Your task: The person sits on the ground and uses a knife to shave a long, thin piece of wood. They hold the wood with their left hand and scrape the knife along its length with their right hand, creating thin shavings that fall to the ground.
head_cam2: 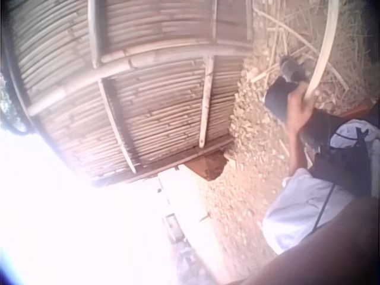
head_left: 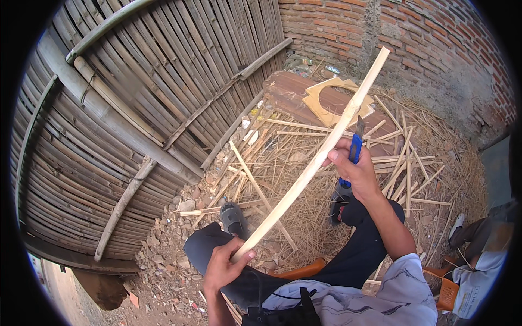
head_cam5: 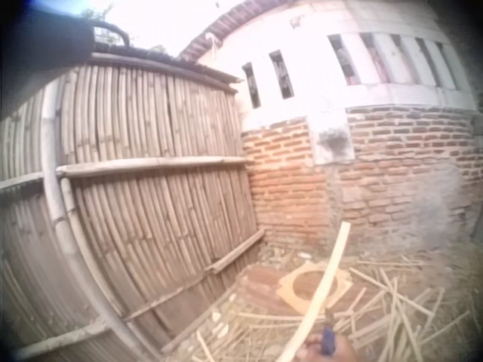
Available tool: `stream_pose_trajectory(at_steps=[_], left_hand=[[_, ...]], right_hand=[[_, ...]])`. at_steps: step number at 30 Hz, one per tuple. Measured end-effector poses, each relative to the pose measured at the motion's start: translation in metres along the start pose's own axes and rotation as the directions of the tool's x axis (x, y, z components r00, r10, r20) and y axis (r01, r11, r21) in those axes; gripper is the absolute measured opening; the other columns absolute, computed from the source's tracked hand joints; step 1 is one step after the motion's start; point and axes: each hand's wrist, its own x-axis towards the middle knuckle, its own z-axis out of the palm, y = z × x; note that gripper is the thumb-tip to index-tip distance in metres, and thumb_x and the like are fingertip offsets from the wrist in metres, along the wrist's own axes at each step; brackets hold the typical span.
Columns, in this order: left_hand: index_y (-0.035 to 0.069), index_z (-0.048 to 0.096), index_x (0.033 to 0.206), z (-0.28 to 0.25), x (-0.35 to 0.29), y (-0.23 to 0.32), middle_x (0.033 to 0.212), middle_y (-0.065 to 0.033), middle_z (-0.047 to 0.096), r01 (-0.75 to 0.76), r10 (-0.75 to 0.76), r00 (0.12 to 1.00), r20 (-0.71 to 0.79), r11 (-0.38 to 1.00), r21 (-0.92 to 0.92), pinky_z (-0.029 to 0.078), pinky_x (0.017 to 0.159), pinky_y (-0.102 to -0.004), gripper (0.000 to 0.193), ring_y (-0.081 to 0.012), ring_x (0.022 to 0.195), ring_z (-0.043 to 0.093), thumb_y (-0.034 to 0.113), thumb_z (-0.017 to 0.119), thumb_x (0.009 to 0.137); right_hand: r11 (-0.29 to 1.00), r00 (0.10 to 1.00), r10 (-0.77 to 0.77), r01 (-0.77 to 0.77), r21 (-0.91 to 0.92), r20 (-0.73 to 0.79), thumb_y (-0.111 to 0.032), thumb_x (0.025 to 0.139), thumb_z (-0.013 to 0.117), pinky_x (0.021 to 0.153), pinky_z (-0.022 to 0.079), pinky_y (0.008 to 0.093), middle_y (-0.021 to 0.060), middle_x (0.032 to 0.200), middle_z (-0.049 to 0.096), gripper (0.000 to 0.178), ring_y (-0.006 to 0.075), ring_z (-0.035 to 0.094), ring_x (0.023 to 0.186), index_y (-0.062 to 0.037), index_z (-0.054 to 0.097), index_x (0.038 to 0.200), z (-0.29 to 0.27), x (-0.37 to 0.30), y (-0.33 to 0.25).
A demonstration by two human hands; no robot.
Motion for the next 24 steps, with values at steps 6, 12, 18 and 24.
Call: stream_pose_trajectory(at_steps=[6, 12, 18, 24], left_hand=[[0.0, 0.061, 0.134, 0.005, 0.018, 0.018, 0.095, -0.0086, 0.076, -0.076, 0.076, 0.997, 0.001, 0.997, -0.02, 0.057, 0.074, -0.0277, 0.05, -0.0113, 0.081, 0.072, 0.009, 0.087, 0.093], [0.002, 0.061, 0.136, 0.037, 0.045, 0.052, 0.092, -0.01, 0.079, -0.109, 0.095, 0.992, -0.087, 0.981, -0.159, 0.06, 0.077, -0.0328, 0.052, -0.0205, 0.083, 0.077, 0.015, 0.088, 0.094], [0.001, 0.07, 0.126, 0.067, 0.055, 0.06, 0.076, -0.0082, 0.068, -0.137, 0.113, 0.981, -0.156, 0.98, -0.147, 0.048, 0.061, -0.0326, 0.024, -0.012, 0.066, 0.062, 0.016, 0.07, 0.108], [0.0, 0.072, 0.132, 0.062, 0.057, 0.064, 0.067, -0.0003, 0.056, -0.051, 0.014, 0.99, -0.141, 0.965, -0.258, 0.04, 0.056, -0.03, 0.028, -0.0063, 0.061, 0.049, 0.015, 0.069, 0.109]], right_hand=[[1.0, 0.998, 0.013, -0.014, 0.017, 0.056, -0.015, 0.103, 0.076, 0.076, 0.055, 0.0254, 0.0116, 0.099, 0.082, 0.025, 0.0096, 0.072, 0.08, 0.0025, 0.072, 0.12, 0.014, -0.007, -0.002], [1.0, 0.991, 0.024, -0.023, -0.013, 0.13, -0.012, 0.101, 0.078, 0.089, 0.059, 0.0316, 0.0136, 0.103, 0.081, 0.028, 0.0162, 0.078, 0.096, 0.0057, 0.069, 0.121, 0.021, -0.014, 0.01], [0.996, 0.992, -0.038, 0.048, -0.08, 0.119, -0.018, 0.104, 0.076, 0.084, 0.058, 0.0318, 0.0099, 0.099, 0.078, 0.027, 0.015, 0.076, 0.092, 0.003, 0.069, 0.119, 0.024, -0.02, 0.009], [0.673, 0.881, -0.367, 0.472, -0.569, 0.297, -0.029, 0.105, 0.073, 0.069, 0.053, 0.0378, 0.0126, 0.088, 0.07, 0.03, 0.0263, 0.073, 0.078, -0.0012, 0.068, 0.114, 0.021, -0.029, 0.003]])
